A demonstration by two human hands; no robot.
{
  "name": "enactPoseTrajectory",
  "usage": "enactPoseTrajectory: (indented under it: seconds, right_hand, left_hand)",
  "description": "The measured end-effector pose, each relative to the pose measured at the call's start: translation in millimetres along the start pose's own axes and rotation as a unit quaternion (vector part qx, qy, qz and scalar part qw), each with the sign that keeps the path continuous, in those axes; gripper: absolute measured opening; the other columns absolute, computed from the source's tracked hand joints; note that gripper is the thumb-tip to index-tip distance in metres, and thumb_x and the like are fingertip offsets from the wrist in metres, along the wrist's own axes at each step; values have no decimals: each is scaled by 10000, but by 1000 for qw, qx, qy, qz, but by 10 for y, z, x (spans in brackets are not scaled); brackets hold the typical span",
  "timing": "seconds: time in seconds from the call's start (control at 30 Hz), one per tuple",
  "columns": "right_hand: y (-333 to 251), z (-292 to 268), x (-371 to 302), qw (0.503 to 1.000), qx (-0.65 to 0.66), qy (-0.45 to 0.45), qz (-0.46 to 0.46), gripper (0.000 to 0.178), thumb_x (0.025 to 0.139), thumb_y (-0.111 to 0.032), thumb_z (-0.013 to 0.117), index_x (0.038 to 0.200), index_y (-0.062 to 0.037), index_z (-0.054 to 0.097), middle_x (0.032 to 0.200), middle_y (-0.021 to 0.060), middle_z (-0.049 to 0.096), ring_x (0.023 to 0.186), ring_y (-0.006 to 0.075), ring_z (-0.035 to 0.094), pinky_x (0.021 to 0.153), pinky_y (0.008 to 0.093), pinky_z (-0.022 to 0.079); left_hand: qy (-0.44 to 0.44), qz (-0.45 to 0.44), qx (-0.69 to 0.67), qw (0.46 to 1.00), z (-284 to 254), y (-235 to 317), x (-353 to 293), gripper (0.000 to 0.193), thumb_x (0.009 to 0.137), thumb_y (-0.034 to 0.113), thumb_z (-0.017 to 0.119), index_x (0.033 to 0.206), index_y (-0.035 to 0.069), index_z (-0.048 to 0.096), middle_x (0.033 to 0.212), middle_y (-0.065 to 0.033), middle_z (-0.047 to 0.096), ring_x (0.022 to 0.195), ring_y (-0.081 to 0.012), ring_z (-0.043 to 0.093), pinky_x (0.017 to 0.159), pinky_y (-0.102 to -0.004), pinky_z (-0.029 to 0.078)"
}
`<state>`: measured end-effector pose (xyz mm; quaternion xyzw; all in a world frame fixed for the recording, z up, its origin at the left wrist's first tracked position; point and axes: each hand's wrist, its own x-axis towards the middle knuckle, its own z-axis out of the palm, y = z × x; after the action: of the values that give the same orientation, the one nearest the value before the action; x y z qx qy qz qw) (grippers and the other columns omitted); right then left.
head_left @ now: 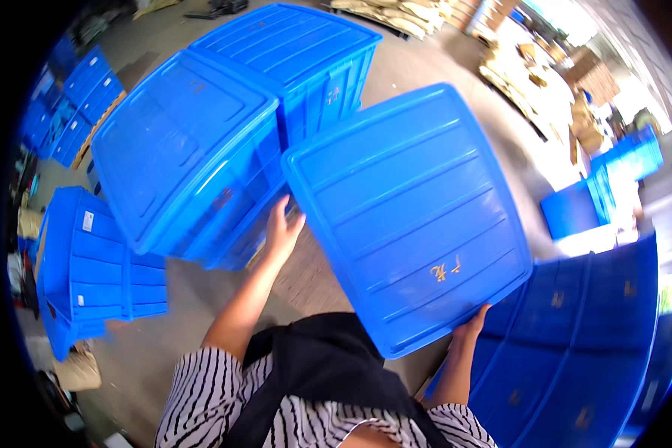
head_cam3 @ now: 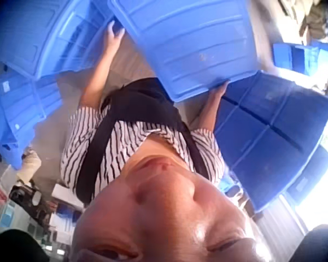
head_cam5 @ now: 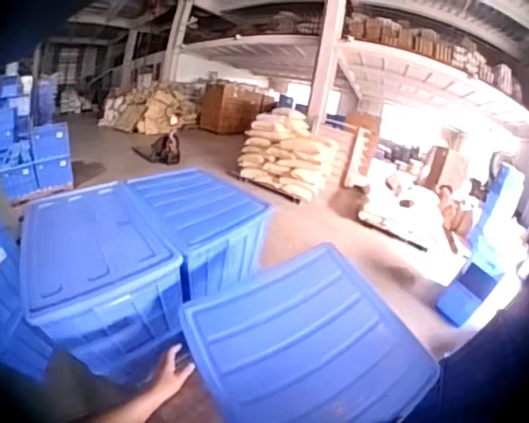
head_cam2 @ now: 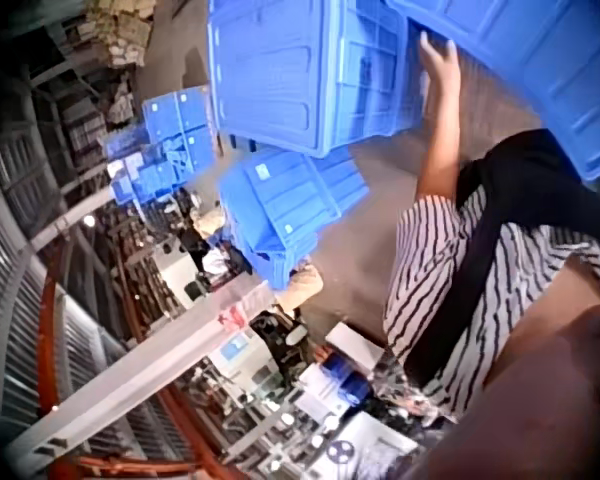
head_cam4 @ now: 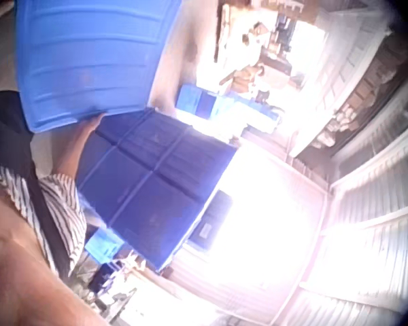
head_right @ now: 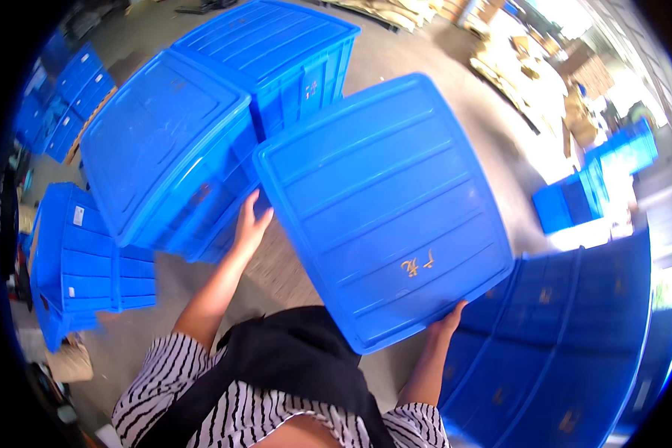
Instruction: The person stacks blue plastic spools into a blue crate, places a cardboard sheet inside, and affixes a label to the crate. They then wipe the crate's exterior with a cloth and move it to a stack. The person repeats the process by loading more spools into another crate.
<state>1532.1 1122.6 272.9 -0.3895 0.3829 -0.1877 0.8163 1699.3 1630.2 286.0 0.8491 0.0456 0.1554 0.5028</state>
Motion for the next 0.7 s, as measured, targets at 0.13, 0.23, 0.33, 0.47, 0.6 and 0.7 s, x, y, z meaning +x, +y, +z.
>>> enactPoseTrajectory:
  seconds: [0.13,0.23,0.33,0.47,0.6,0.7]
  right_hand:
    - [31,760,1999,993,-38,-99,58,684,961,-541,411,1413,-29,361,1423,105,431,1268,296,433,1076,441,338]
    - [440,1204,3077,988,-77,-90,95,645,987,-492,396,1401,1,363,1406,141,436,1248,288,451,1062,417,358]
    - [1104,1440,3935,975,-197,-68,80,617,985,-487,411,1328,24,446,1321,148,515,1156,285,523,975,406,427]
    - [1415,1526,4378,803,-593,-17,-65,603,974,-512,417,1196,37,533,1088,202,610,967,305,596,849,392,459]
    - [1473,1359,4658,776,-623,-21,-95,579,972,-515,417,1145,19,559,1062,181,617,961,297,598,847,380,454]
    - [1507,1236,4705,813,-575,-73,-61,576,971,-505,430,1202,12,534,1091,166,616,991,273,592,878,361,445]
  left_hand:
    - [1,-296,-105,949,1227,-738,-184,678,899,427,585,1399,32,352,1457,-186,357,1346,-314,340,1092,-419,291]
    - [24,-473,-163,866,2044,-718,274,777,896,590,476,1477,134,234,1544,-103,208,1414,-265,205,1105,-478,233]
    - [112,-522,-210,819,2502,-1648,364,870,853,713,396,1515,211,137,1586,-9,76,1450,-229,73,1086,-574,187]
    - [229,-376,-146,886,3177,-1888,842,838,890,538,542,1499,113,153,1511,-122,275,1358,-300,308,1082,-444,296]
    - [290,-369,-94,878,3535,-1758,1056,728,898,383,616,1426,19,272,1378,-182,418,1232,-299,443,1032,-388,363]
    - [270,-363,-95,887,3408,-1814,972,696,904,368,602,1415,7,297,1386,-191,411,1246,-307,436,1030,-388,364]
